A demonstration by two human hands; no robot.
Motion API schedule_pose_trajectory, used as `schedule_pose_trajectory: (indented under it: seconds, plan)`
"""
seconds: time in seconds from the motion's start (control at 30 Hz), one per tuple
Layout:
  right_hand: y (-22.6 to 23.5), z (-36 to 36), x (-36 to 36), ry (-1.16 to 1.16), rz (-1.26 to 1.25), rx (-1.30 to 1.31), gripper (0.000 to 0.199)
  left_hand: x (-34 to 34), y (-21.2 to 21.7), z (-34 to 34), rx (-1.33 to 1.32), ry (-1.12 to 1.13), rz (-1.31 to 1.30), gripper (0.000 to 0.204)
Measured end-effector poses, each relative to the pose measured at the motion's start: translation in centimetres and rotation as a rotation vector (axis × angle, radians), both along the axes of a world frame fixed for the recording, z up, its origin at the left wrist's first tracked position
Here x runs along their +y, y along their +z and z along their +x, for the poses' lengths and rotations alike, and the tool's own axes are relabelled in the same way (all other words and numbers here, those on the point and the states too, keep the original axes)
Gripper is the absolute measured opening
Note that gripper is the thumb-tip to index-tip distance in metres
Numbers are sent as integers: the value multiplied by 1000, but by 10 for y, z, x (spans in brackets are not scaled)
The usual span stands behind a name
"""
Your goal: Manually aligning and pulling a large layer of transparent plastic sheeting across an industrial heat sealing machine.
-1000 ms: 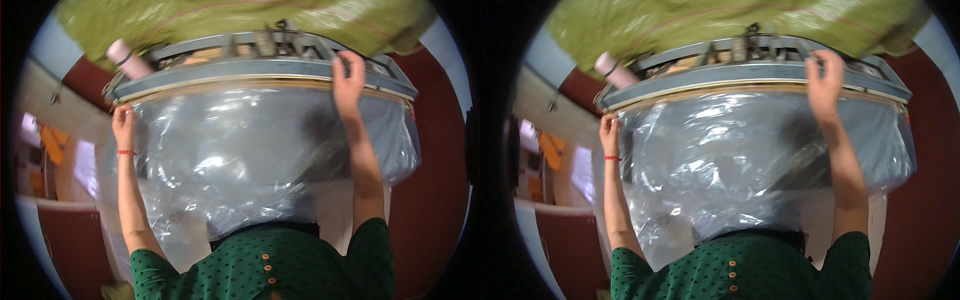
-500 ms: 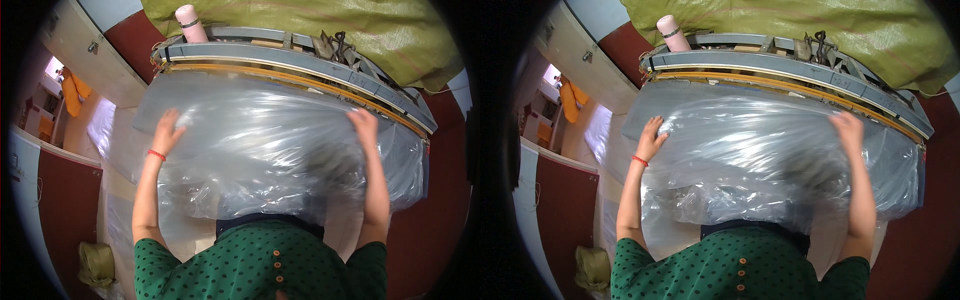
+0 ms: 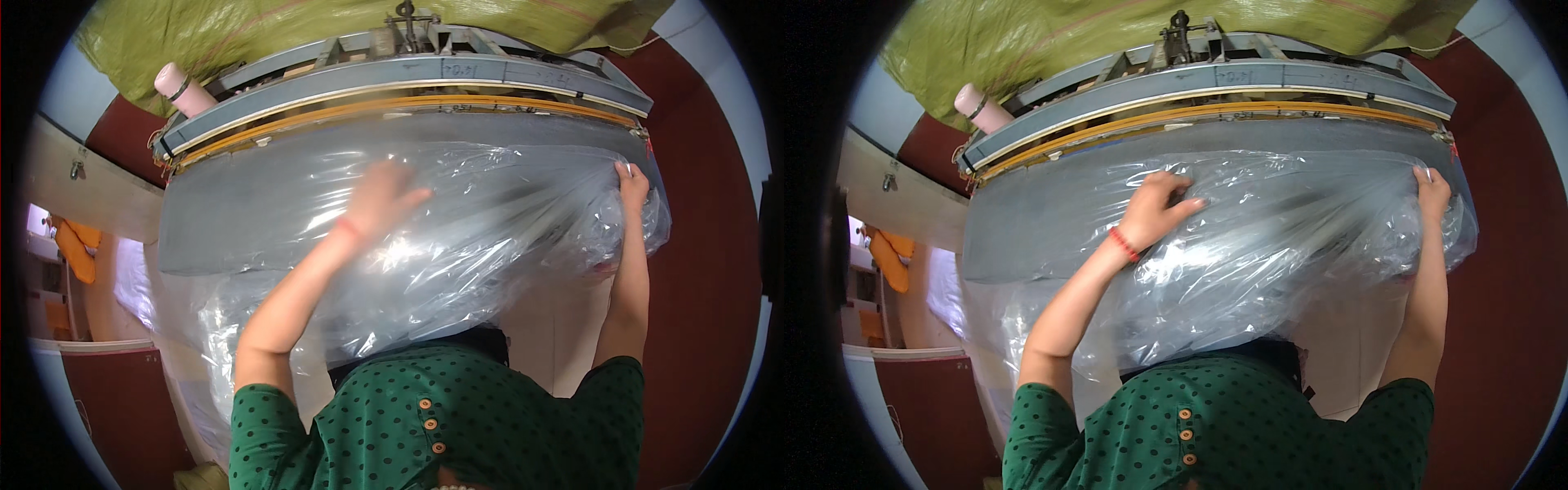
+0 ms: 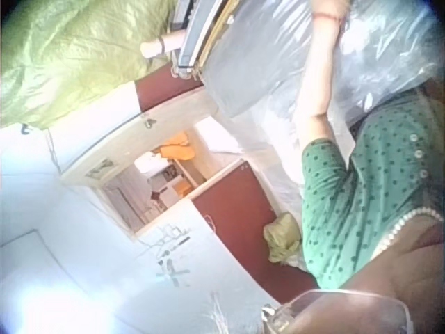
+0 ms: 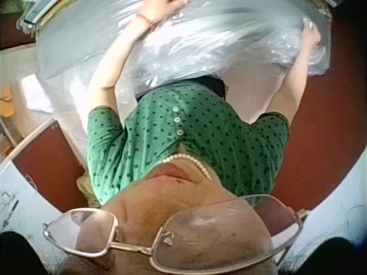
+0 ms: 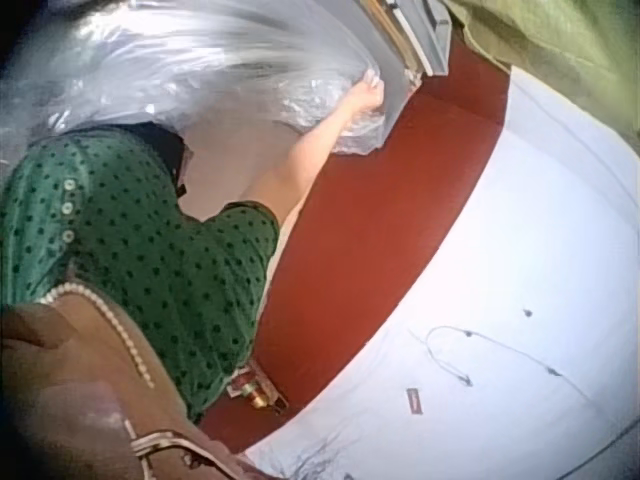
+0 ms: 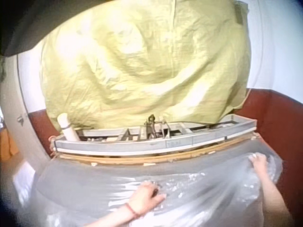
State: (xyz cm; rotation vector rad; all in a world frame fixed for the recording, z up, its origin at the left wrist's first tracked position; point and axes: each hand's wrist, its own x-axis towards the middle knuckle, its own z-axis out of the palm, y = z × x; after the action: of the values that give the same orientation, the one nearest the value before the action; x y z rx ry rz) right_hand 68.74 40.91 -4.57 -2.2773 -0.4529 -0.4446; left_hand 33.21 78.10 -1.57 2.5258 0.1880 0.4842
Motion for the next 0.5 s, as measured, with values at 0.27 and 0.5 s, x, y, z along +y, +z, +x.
schedule_pose_trajectory:
  seconds: [0.27,0.5]
  plan:
    - [-3,8,-20,35,37,-2,26,-7,23,13,153,-432,-1508,23]
    - [-5,23,-29,72,-40,-25,27,165,90,-162,43,194,-871,18]
